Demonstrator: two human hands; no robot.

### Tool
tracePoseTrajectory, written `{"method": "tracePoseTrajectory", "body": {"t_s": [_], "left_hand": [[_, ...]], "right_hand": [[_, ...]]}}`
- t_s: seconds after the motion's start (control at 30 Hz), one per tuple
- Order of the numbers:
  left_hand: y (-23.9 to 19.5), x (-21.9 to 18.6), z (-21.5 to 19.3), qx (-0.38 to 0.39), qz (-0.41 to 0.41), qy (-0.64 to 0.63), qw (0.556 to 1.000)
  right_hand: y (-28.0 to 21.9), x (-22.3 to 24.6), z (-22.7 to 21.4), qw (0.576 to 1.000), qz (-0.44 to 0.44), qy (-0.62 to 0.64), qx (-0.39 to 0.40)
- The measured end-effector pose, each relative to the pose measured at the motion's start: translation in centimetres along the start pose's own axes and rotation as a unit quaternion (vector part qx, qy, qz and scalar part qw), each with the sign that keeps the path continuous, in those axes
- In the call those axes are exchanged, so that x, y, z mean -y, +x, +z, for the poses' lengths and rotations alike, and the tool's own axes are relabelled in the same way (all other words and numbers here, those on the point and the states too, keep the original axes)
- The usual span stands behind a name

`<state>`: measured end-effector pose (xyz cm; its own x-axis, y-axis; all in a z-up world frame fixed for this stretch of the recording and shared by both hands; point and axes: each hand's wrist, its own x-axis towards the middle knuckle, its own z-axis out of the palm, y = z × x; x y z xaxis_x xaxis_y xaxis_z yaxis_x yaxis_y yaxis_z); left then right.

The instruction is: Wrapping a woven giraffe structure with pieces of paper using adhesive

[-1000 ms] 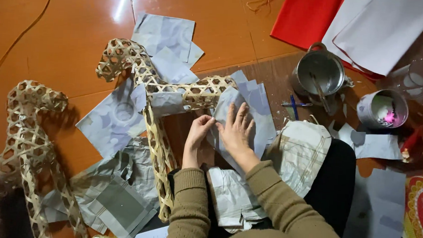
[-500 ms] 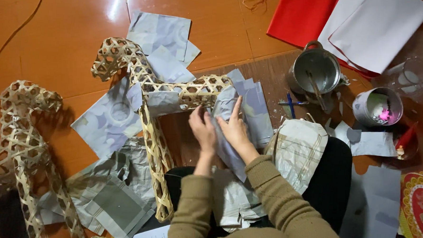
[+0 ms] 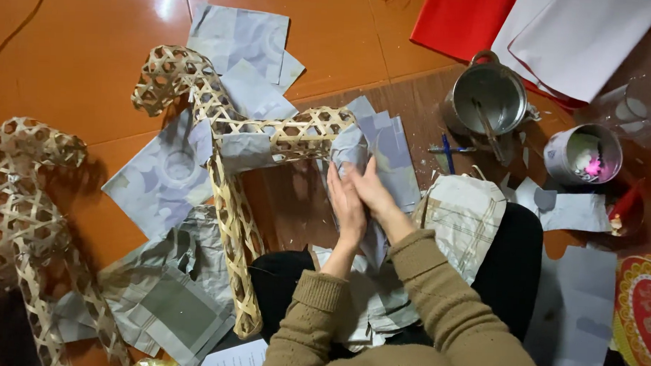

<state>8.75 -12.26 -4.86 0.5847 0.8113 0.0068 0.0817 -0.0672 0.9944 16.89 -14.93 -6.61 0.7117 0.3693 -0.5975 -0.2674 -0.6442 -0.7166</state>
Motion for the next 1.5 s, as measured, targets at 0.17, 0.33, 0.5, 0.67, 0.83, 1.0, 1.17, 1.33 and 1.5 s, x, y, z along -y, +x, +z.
{"method": "tracePoseTrajectory", "body": {"t_s": [0.17,0.33,0.5,0.67,0.83,1.0,1.17,1.33,1.5], "left_hand": [[0.2,0.2,0.0,0.011,-0.006,0.099,0.995],[1.5,-1.0,-0.6,0.032,-0.138,0.045,0.989],[2.9,4.8,0.1,0.016,-0.236,-0.115,0.965],[2.8,5.8,-0.2,0.023,-0.280,-0.179,0.943],[2.7,3.8,-0.6,0.036,-0.321,-0.227,0.919],[2.8,3.7,-0.7,0.047,-0.332,-0.256,0.907],[2.7,0.8,-0.9,0.070,-0.352,-0.249,0.900],[3.0,3.8,-0.6,0.081,-0.353,-0.266,0.893],[2.9,3.8,-0.8,0.092,-0.343,-0.265,0.897]], "right_hand": [[-9.3,9.2,-2.5,0.961,-0.053,0.267,0.037],[-6.7,2.6,-1.7,0.992,-0.076,0.078,0.062],[-9.6,-2.9,-1.0,0.948,-0.259,-0.182,0.017],[-16.2,-3.4,-2.1,0.878,-0.361,-0.312,-0.038],[-11.1,-6.7,-5.6,0.946,-0.285,-0.093,-0.124],[-4.8,-6.8,-3.5,0.958,-0.017,0.287,0.016],[0.0,-9.7,-0.8,0.914,-0.003,0.398,-0.084],[-0.7,-6.8,-3.4,0.931,-0.022,0.341,-0.130],[1.1,-7.5,-4.0,0.929,-0.038,0.340,-0.142]]}}
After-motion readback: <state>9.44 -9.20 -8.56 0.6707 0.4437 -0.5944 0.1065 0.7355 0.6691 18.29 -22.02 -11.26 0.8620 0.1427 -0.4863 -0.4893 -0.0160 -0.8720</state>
